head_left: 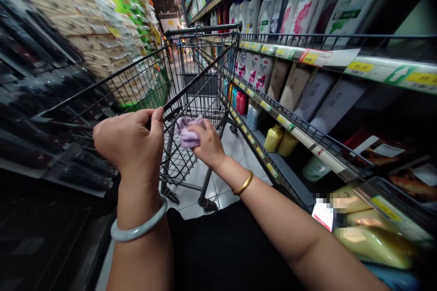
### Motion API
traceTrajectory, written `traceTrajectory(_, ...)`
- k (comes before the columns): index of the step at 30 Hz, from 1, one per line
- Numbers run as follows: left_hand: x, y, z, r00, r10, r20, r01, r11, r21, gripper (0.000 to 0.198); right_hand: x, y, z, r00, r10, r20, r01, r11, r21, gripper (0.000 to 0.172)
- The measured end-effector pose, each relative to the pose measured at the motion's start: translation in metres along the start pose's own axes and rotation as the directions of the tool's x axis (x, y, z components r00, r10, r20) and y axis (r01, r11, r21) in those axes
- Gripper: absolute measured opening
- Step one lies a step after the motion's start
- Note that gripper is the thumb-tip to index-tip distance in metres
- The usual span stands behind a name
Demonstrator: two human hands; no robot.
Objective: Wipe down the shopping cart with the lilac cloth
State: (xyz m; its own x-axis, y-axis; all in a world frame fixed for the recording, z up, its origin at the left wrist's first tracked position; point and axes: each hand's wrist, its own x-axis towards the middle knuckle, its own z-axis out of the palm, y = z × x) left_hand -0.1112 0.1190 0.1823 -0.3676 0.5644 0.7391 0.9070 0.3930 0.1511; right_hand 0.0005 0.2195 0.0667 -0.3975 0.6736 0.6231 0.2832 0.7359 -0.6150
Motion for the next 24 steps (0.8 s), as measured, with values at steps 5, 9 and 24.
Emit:
traceTrajectory(5, -0.001, -0.001, 0.001, 1.000, 0.015, 0.024, -0.015, 1.000, 0.019, 0.057, -0.009, -0.001, 0.006, 0.995, 0.100, 0.012, -0.099, 0.995, -0.027, 0.040)
traceTrajectory(9, 0.001, -0.004, 0.003, 1.000, -0.021, 0.023, 0.020, 1.000, 0.017, 0.060, -0.020, -0.017, 0.004, 0.964, -0.223, 0.142, 0.229, 0.973, -0.027, 0.040)
traceTrajectory(24, 0.004, -0.013, 0.008, 1.000, -0.020, -0.017, 0.020, 1.000, 0.005, 0.058, -0.037, -0.010, 0.012, 0.877, -0.309, 0.369, 0.365, 0.927, -0.090, 0.032)
